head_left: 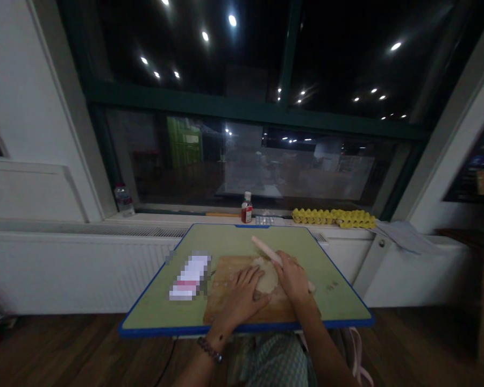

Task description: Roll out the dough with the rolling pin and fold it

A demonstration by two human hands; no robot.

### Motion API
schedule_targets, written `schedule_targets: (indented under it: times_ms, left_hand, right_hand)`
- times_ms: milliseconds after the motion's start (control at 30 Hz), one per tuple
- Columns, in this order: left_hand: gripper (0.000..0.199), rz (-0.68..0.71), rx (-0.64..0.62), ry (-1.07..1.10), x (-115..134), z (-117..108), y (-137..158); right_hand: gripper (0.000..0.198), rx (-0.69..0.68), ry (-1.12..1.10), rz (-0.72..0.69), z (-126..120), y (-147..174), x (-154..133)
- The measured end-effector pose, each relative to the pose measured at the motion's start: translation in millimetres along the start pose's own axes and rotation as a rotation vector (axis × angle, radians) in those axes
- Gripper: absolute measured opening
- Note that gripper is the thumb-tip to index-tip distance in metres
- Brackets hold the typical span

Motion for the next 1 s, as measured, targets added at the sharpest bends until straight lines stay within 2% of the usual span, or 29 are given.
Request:
schedule_targets:
  times_ms: [233, 533, 667, 867, 1000]
  left_hand:
    - [0.062, -0.007, 0.013, 0.006, -10, 11, -4]
    - [0.057, -0.120, 0.057, 0.096, -11, 2, -12]
    - [0.050, -0.141, 0.022, 0.069, -5, -3, -15]
    - [0.046, -0.124, 0.041, 0.033, 2, -7, -13]
    - [0.049, -0.044, 0.108, 0.084, 0, -4, -13]
  right_hand:
    - [0.035, -0.020, 0.016, 0.000, 6, 0, 3]
    - [0.034, 0.017, -0.008, 0.048, 5, -1, 8]
    - [0.035, 0.018, -0.028, 0.046, 4, -1, 8]
    - [0.034, 0.034, -0.038, 0.049, 4, 0, 9]
    - [0.032, 0.047, -0.039, 0.053, 5, 0, 10]
Point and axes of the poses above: each hand's wrist, its own y-axis away from the middle knuckle, its own z-axis out of the palm, x = y × z, the point moved 9 cm from there along -y, towards the middle knuckle, and after that the axes turned 6 degrees about z, right-handed, at the moved point
